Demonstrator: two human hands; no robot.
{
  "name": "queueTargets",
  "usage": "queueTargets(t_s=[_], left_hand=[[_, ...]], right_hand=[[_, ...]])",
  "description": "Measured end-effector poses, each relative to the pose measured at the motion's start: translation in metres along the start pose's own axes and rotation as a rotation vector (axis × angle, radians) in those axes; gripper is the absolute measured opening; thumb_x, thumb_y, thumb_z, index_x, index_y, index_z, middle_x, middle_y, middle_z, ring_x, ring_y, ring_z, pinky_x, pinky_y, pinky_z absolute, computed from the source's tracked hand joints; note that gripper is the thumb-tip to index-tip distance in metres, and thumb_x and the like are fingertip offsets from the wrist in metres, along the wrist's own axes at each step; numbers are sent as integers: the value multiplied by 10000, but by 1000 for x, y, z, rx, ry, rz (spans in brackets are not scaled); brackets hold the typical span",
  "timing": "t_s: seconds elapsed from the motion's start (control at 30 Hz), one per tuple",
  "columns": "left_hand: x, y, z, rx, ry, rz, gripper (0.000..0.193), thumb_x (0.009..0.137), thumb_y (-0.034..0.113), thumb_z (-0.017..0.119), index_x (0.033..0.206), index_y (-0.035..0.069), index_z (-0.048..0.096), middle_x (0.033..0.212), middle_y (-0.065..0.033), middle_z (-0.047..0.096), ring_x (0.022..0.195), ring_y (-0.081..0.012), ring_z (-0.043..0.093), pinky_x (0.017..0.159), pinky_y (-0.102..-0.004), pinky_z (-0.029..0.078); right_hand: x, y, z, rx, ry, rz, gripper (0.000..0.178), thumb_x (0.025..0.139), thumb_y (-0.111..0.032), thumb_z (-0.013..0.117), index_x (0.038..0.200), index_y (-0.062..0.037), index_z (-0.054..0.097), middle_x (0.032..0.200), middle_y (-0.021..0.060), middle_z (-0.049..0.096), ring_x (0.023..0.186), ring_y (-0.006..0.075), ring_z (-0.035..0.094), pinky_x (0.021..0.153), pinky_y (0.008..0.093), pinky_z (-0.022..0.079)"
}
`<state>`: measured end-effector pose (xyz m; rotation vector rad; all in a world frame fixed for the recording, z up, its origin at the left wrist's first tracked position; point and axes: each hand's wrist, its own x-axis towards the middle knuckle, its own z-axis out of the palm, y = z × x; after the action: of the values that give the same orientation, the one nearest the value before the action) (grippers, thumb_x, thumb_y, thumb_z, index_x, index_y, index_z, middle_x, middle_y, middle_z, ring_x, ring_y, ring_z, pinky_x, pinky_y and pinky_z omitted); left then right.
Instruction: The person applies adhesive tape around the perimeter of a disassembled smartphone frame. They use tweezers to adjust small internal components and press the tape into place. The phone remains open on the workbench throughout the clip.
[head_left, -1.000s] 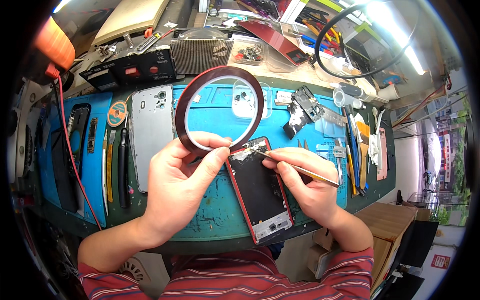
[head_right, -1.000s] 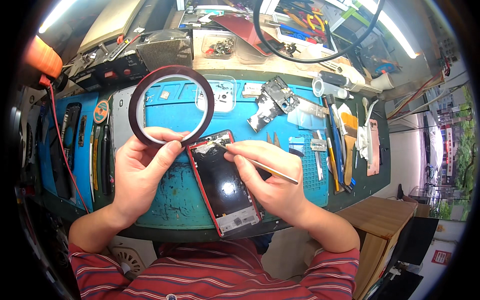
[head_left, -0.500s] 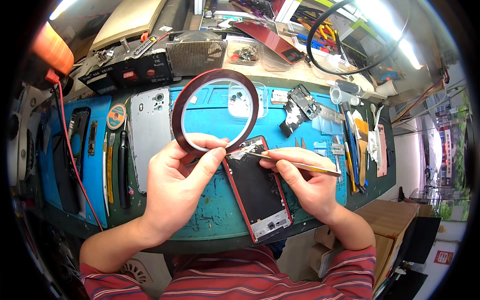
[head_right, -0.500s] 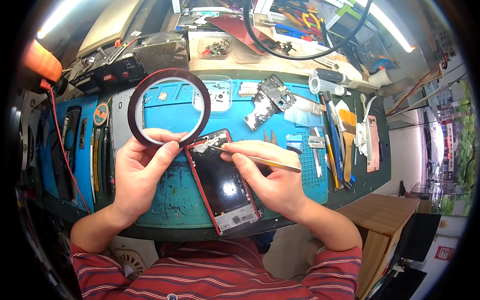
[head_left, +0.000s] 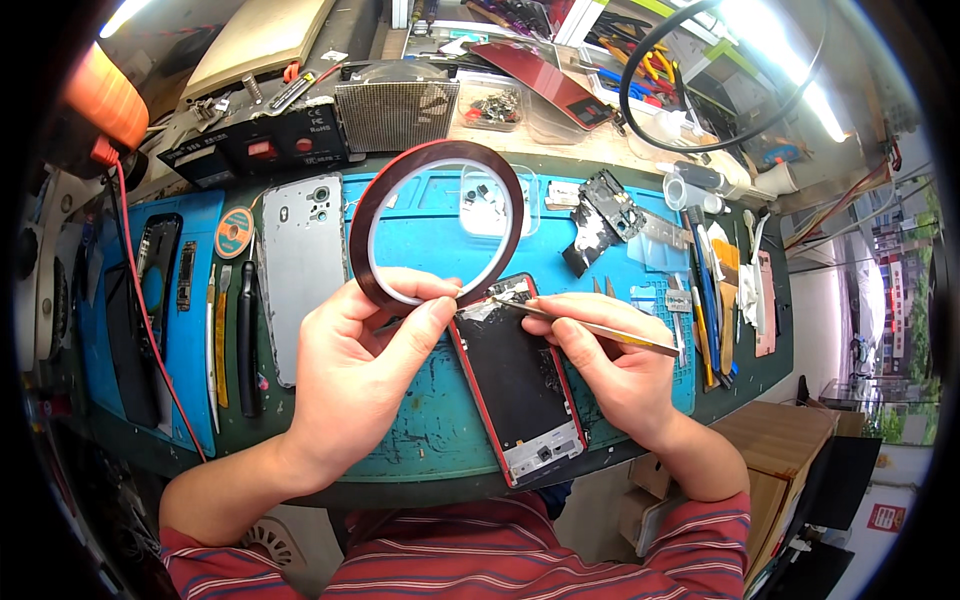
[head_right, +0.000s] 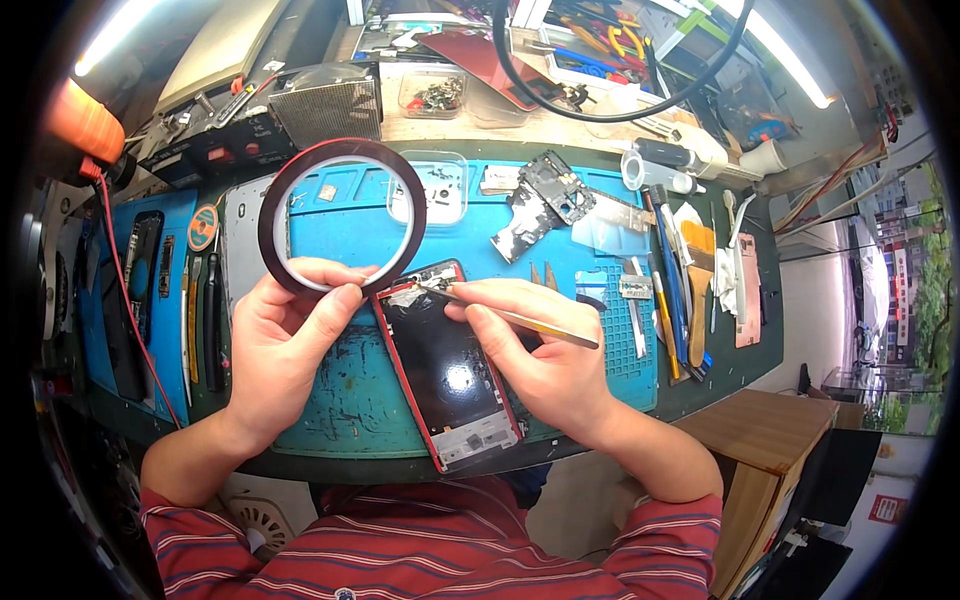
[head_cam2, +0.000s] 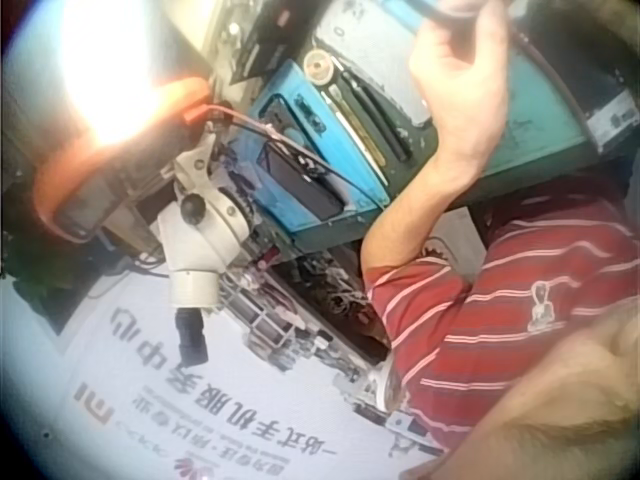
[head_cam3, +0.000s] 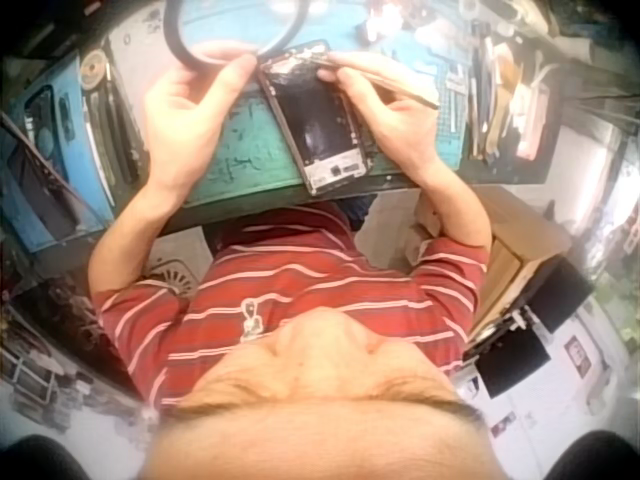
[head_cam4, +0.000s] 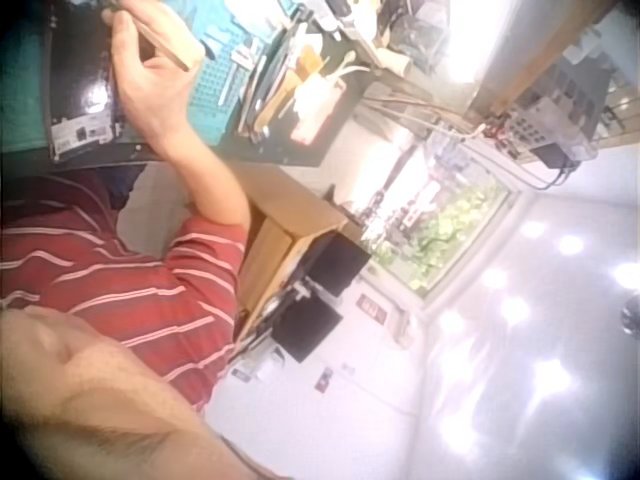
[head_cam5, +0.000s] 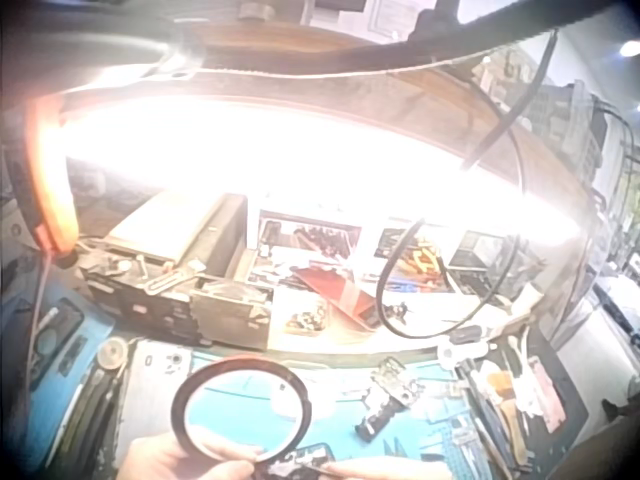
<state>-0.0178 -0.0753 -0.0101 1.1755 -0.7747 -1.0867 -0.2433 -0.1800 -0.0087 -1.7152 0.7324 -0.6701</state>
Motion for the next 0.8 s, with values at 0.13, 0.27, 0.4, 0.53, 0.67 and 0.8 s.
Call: queueTargets(t_s=[0.13, 0.27, 0.4, 0.53, 0.67, 0.8], left_hand=[[0, -2, -1, -4, 8, -2, 137, 1025, 8, 702, 1155, -29, 720, 1152, -95, 753, 1060, -120, 697, 951, -278, 566], [0, -3, -1, -12, 6, -7, 141, 1024, 12, 705, 1158, -28, 718, 1154, -95, 754, 1058, -118, 696, 950, -276, 564], [1, -2, -1, 1, 4, -4, 142, 1024, 17, 707, 1159, -27, 718, 1147, -87, 753, 1049, -111, 692, 940, -271, 559], [0, -1, -2, 19, 22, 6, 140, 1026, 17, 703, 1159, -24, 717, 1119, -68, 748, 1033, -102, 686, 927, -263, 554], [3, -1, -3, 62, 15, 33, 153, 1035, 30, 695, 1178, -23, 704, 1119, -64, 737, 1040, -112, 691, 942, -270, 560], [5, -2, -2, 97, 10, 63, 158, 1034, 35, 699, 1182, -21, 702, 1131, -64, 731, 1049, -112, 688, 944, -272, 559]], right_hand=[[2, -3, -3, -1, -67, 6, 244, 1053, 0, 638, 1275, 59, 719, 1232, 179, 745, 1096, 236, 756, 931, 302, 609], [2, 1, -4, -45, -90, -95, 228, 1013, 4, 682, 1226, 39, 753, 1156, 184, 779, 1033, 236, 770, 897, 318, 609], [-1, -4, -5, -137, -31, -240, 227, 957, 23, 718, 1174, 8, 783, 1096, 164, 803, 969, 246, 789, 863, 331, 614], [-11, -18, -21, -449, 122, -480, 260, 911, 84, 735, 1166, 38, 762, 1122, 212, 779, 1002, 318, 780, 869, 367, 624], [-38, -7, -51, -902, 301, -536, 313, 902, 119, 729, 1208, 52, 730, 1206, 228, 732, 1047, 343, 751, 884, 380, 613], [-64, -1, -77, -1073, 169, -352, 414, 810, 161, 692, 1197, 24, 738, 1266, 216, 708, 1108, 372, 730, 933, 424, 596]])
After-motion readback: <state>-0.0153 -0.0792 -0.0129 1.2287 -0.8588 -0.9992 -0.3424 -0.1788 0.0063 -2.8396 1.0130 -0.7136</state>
